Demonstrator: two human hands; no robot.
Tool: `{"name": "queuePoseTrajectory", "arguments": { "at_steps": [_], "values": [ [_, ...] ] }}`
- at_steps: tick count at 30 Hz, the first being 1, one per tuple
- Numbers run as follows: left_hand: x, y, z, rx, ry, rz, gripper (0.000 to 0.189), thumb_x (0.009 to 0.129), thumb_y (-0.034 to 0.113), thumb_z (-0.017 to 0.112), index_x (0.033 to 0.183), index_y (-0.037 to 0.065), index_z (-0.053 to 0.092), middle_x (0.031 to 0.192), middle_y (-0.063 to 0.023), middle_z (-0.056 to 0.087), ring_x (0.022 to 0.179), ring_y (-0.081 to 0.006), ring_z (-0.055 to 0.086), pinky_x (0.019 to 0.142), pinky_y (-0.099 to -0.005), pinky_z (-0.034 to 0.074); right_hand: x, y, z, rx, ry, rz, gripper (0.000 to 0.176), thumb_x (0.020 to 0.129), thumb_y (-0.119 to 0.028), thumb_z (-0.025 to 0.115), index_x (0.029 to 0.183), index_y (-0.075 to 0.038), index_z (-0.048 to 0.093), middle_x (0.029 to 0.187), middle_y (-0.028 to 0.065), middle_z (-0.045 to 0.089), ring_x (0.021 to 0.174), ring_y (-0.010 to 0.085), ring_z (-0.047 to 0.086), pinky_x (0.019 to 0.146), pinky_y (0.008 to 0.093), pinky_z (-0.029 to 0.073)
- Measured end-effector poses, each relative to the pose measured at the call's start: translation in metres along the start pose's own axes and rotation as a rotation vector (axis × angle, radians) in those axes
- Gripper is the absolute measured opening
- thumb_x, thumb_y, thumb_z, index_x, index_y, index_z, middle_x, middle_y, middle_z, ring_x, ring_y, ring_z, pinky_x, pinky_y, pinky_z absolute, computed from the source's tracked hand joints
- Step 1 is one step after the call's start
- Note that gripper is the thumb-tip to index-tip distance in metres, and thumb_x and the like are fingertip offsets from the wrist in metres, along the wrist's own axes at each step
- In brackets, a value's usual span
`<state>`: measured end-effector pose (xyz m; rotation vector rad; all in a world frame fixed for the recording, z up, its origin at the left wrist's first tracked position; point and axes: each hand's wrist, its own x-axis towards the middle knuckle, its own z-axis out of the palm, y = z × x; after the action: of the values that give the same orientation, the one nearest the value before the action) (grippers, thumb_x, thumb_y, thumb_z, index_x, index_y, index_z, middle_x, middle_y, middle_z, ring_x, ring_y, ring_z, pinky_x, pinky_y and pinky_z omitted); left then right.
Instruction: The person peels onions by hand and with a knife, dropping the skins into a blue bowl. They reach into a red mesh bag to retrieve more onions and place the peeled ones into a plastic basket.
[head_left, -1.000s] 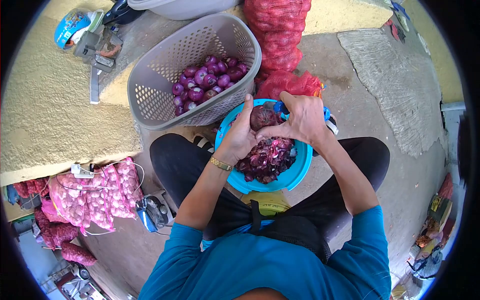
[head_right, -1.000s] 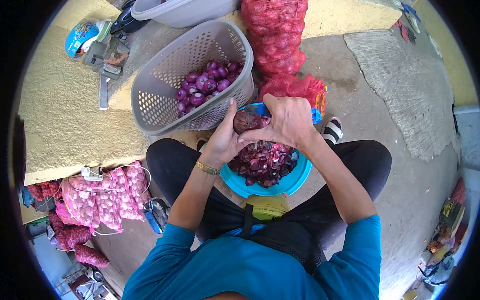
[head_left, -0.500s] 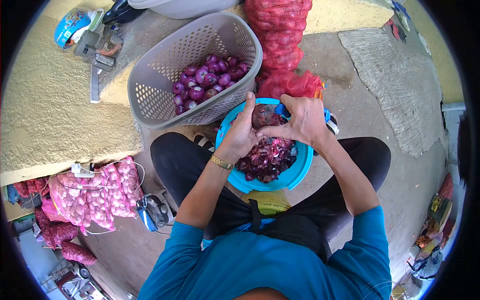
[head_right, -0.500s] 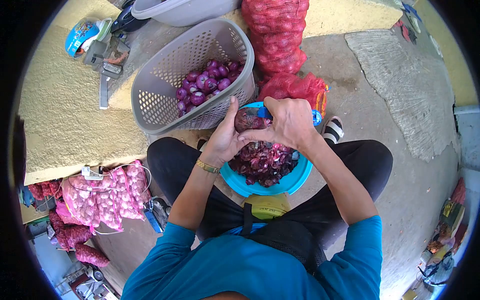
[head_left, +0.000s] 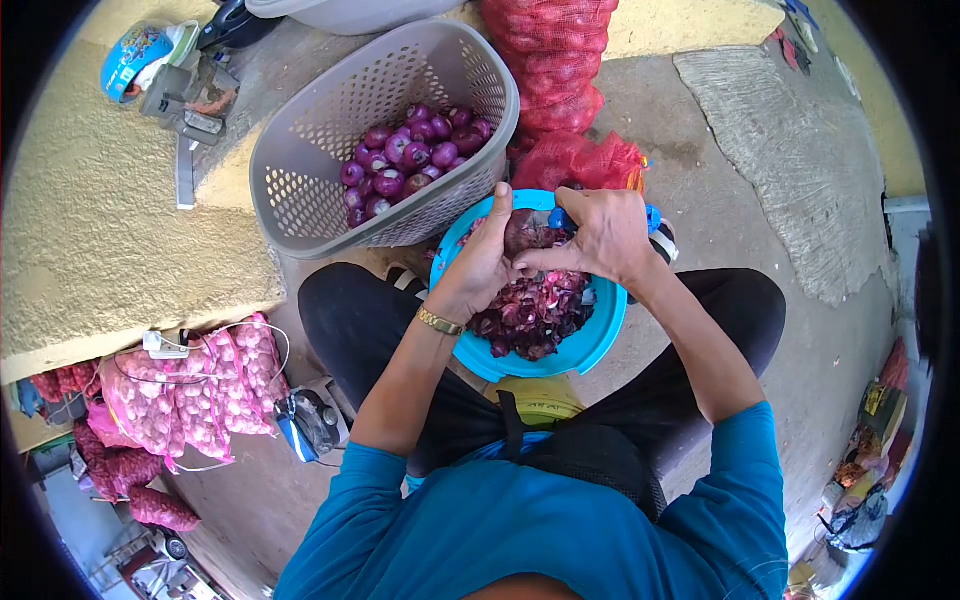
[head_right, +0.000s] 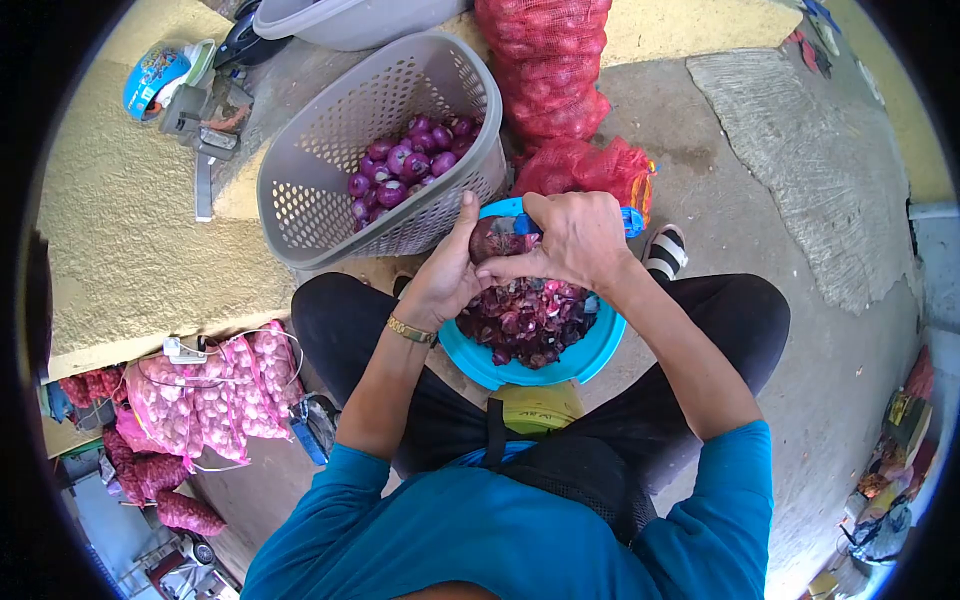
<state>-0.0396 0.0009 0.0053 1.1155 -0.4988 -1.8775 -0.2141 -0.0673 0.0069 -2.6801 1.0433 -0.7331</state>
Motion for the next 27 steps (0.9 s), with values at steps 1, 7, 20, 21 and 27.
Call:
{"name": "queuePoseTrajectory", "arguments": {
  "at_steps": [1,7,20,21,27],
  "values": [
    [0.0,-0.001,-0.001,0.0,-0.001,-0.003,0.065,0.098,0.065,0.034,0.113,0.009,0.062,0.097,-0.003,0.069,0.078,-0.0106,0.063,0.067,-0.0279,0.052,-0.002,0.002,0.003,-0.011,0.007,0.003,0.078,0.053,-0.086,0.067,0.064,-0.009,0.058,0.051,0.0107,0.056,0.047,0.0291,0.061,0.044,0.0383,0.046],
    [0.012,-0.016,-0.009,-0.099,0.055,0.041,0.065,0.099,0.064,0.033,0.109,0.006,0.061,0.097,-0.0045,0.067,0.079,-0.0117,0.063,0.07,-0.0292,0.053,-0.007,-0.001,0.015,0.049,0.017,0.061,0.076,0.059,-0.083,0.067,0.063,-0.008,0.058,0.05,0.0125,0.055,0.047,0.0316,0.06,0.044,0.0408,0.046],
    [0.021,-0.046,-0.009,-0.421,0.101,0.257,0.049,0.104,0.047,0.04,0.113,0.001,0.057,0.104,-0.0095,0.063,0.094,-0.0185,0.062,0.087,-0.0358,0.053,-0.015,0.003,0.027,0.155,-0.066,0.136,0.064,0.073,-0.07,0.068,0.076,-0.006,0.066,0.057,0.0156,0.06,0.052,0.0345,0.062,0.047,0.0426,0.047],
    [0.018,-0.04,-0.007,-0.503,-0.013,0.17,0.046,0.104,0.043,0.041,0.114,0.001,0.057,0.108,-0.0109,0.063,0.097,-0.0202,0.062,0.089,-0.038,0.052,-0.012,0.005,0.021,0.154,-0.066,0.139,0.064,0.073,-0.07,0.068,0.076,-0.006,0.066,0.057,0.0156,0.06,0.052,0.0345,0.062,0.047,0.0426,0.047],
    [0.022,-0.033,-0.018,-0.578,-0.054,0.172,0.033,0.102,0.032,0.048,0.115,0.003,0.061,0.111,-0.0115,0.065,0.103,-0.0221,0.062,0.09,-0.0366,0.053,-0.009,-0.003,0.017,0.18,0.02,0.024,0.066,0.072,-0.068,0.069,0.097,-0.007,0.071,0.06,0.0151,0.062,0.054,0.0323,0.063,0.048,0.0416,0.047]
  ]
}}
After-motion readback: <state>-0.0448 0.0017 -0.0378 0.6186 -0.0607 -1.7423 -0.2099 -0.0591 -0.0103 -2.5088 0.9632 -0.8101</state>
